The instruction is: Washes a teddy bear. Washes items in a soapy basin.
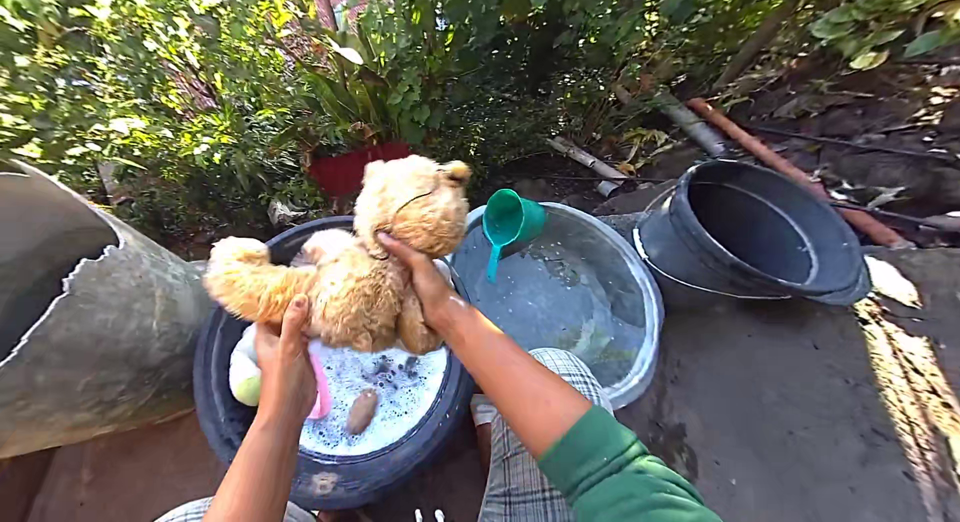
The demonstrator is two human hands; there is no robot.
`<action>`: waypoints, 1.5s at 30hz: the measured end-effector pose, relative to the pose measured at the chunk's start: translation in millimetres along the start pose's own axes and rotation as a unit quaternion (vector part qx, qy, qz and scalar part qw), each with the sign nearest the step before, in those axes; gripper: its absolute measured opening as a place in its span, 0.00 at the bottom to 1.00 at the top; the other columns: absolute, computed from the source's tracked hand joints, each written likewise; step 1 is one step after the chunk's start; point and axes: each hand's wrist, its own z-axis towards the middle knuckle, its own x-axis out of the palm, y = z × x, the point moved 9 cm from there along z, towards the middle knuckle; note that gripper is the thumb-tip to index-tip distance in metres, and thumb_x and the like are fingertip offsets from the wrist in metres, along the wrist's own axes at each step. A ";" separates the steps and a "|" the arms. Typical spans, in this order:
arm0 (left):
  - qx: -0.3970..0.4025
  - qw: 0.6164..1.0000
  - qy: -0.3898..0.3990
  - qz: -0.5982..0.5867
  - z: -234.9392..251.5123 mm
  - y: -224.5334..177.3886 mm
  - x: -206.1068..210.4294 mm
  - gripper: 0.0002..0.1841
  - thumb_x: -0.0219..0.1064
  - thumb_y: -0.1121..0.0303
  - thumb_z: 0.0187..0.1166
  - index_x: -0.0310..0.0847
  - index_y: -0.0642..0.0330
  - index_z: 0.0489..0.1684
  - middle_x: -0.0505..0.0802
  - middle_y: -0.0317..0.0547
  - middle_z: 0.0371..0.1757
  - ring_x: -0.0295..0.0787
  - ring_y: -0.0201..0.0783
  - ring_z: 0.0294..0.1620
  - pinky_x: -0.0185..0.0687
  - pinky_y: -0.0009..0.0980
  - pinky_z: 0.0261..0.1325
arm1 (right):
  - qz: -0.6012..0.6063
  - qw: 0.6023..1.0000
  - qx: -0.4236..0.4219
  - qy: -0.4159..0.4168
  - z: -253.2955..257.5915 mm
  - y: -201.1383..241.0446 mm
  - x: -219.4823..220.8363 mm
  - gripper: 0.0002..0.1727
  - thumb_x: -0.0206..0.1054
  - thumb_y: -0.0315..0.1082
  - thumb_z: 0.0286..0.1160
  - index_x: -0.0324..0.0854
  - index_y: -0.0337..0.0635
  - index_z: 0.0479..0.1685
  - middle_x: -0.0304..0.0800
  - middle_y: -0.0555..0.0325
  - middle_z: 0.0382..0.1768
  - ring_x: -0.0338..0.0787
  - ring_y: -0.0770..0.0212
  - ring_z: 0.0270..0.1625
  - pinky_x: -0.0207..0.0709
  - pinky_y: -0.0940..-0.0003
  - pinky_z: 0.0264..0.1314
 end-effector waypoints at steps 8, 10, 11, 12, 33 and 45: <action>-0.382 0.884 0.249 -0.107 -82.1 86.7 85.8 0.43 0.20 0.38 0.91 0.66 0.66 0.78 0.94 0.54 0.58 0.94 0.47 0.57 0.89 0.42 0.58 | 0.052 0.979 -0.057 -0.188 23.7 -17.6 -33.4 0.36 0.72 0.59 0.73 0.74 0.51 0.77 0.83 0.57 0.70 0.80 0.62 0.72 0.75 0.56 0.75; -0.373 0.884 0.223 -0.172 -74.1 78.1 94.0 0.44 0.20 0.35 0.89 0.55 0.67 0.84 0.90 0.60 0.63 0.93 0.50 0.60 0.89 0.42 0.60 | 0.071 0.977 -0.065 -0.191 23.2 -22.6 -29.4 0.35 0.71 0.58 0.75 0.74 0.50 0.77 0.82 0.56 0.71 0.80 0.62 0.73 0.74 0.56 0.76; -0.363 0.888 0.204 -0.196 -65.9 76.7 94.7 0.44 0.21 0.33 0.88 0.46 0.64 0.89 0.86 0.63 0.67 0.91 0.52 0.61 0.89 0.44 0.62 | 0.066 0.979 -0.068 -0.180 22.2 -25.3 -24.4 0.33 0.69 0.57 0.78 0.74 0.48 0.78 0.82 0.55 0.71 0.79 0.62 0.74 0.73 0.57 0.77; -0.353 0.892 0.178 -0.221 -56.3 77.1 93.1 0.45 0.23 0.32 0.88 0.40 0.61 0.92 0.82 0.65 0.72 0.90 0.54 0.63 0.88 0.45 0.64 | 0.046 0.983 -0.065 -0.165 21.4 -30.9 -18.1 0.32 0.66 0.56 0.81 0.74 0.46 0.77 0.82 0.53 0.70 0.80 0.62 0.73 0.73 0.57 0.77; 0.041 0.997 -0.016 0.062 -1.9 56.6 10.6 0.14 0.59 0.73 0.82 0.78 0.74 0.60 0.93 0.46 0.42 0.93 0.30 0.41 0.92 0.31 0.50 | 0.033 0.990 0.123 -0.068 6.1 -92.4 12.8 0.16 0.67 0.31 0.80 0.77 0.36 0.63 0.85 0.48 0.49 0.86 0.60 0.51 0.81 0.63 0.56; -0.060 0.943 0.266 0.188 -0.5 71.5 39.3 0.11 0.53 0.63 0.91 0.73 0.63 0.53 0.87 0.35 0.23 0.72 0.23 0.12 0.69 0.20 0.17 | 0.182 0.957 0.082 -0.211 17.3 -44.0 -54.3 0.29 0.74 0.44 0.74 0.73 0.45 0.73 0.85 0.49 0.61 0.85 0.54 0.60 0.81 0.53 0.61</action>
